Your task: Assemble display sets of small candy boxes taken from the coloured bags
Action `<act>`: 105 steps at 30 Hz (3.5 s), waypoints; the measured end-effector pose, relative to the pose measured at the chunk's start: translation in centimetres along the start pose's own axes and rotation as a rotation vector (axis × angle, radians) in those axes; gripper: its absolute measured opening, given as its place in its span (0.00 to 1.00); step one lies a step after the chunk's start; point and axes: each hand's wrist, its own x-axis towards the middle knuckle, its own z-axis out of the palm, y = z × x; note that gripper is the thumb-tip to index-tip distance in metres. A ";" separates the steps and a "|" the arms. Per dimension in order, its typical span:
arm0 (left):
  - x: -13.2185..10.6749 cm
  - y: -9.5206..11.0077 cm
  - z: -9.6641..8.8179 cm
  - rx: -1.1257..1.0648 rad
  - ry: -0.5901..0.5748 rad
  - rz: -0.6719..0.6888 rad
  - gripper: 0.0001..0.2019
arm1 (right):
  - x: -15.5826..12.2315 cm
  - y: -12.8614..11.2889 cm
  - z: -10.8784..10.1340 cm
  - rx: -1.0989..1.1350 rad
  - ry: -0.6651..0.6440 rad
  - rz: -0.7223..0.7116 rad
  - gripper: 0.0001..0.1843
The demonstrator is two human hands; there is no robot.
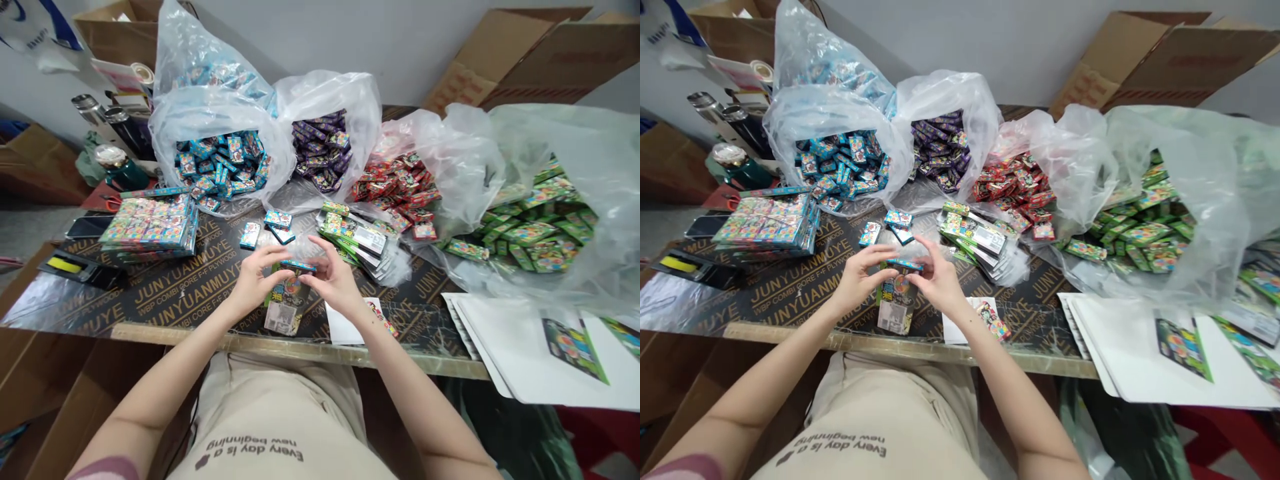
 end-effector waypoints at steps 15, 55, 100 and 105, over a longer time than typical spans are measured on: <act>0.3 1.2 -0.5 0.041 -0.078 0.113 0.04 | -1.3 -0.9 1.7 -0.071 0.185 -0.076 0.22; -1.0 0.5 0.3 0.076 0.084 -0.036 0.06 | 4.2 -3.1 1.9 -0.241 -0.402 0.085 0.14; -11.1 -14.1 -22.7 1.094 -0.272 -0.146 0.30 | 5.5 11.3 -15.2 -1.361 0.119 0.045 0.36; -10.7 -13.9 -23.8 1.155 -0.381 -0.155 0.29 | 4.8 12.5 -15.0 -1.499 0.153 -0.218 0.29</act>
